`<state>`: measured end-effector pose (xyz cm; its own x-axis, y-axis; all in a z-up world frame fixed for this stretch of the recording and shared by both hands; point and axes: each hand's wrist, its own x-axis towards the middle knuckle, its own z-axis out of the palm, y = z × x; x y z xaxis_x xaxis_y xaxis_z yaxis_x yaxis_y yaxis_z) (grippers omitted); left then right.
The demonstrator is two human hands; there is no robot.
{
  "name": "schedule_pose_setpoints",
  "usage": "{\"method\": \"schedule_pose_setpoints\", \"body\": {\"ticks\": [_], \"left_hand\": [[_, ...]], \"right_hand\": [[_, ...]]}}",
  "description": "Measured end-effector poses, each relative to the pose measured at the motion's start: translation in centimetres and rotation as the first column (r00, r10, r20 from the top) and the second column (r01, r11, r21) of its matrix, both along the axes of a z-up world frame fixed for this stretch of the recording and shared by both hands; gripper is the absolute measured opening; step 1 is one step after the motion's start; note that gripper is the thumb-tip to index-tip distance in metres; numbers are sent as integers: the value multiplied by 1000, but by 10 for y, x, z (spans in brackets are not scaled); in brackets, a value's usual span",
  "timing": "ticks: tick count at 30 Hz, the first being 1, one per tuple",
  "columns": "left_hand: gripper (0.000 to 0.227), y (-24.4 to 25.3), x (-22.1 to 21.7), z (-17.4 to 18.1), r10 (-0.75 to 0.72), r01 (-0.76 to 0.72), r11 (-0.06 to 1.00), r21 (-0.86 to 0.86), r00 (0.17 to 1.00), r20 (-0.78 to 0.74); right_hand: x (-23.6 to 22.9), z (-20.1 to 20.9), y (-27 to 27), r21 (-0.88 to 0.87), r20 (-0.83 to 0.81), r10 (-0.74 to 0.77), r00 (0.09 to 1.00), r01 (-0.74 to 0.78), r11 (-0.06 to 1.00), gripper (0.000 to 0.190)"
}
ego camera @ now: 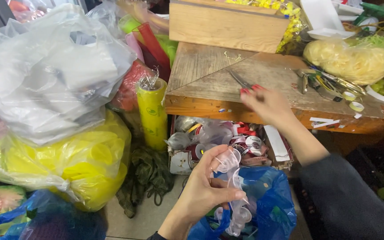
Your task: The person prepares ribbon bows by hand and using scissors, handling various ribbon pieces and placing them in boxes.
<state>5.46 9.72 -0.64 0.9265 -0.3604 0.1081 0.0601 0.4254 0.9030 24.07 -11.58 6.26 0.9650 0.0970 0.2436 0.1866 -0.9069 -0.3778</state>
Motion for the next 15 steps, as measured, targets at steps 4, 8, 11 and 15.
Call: {"method": "schedule_pose_setpoints", "body": {"ticks": [4, 8, 11, 15], "left_hand": [[97, -12, 1, -7, 54, -58, 981, 184, 998, 25], [97, -22, -9, -6, -51, 25, 970, 240, 993, 104], [112, -28, -15, -11, 0, -26, 966, 258, 995, 100], [72, -20, -24, 8, 115, -122, 936, 330, 993, 39]], "right_hand": [[-115, -23, 6, 543, -538, 301, 787, 50, 839, 29], [-155, -76, -24, 802, -335, 355, 873, 67, 593, 13], [-199, -86, -87, 805, -283, 0, 959, 237, 544, 10], [-314, -97, -194, 819, -322, -243, 915, 398, 413, 22]]}}
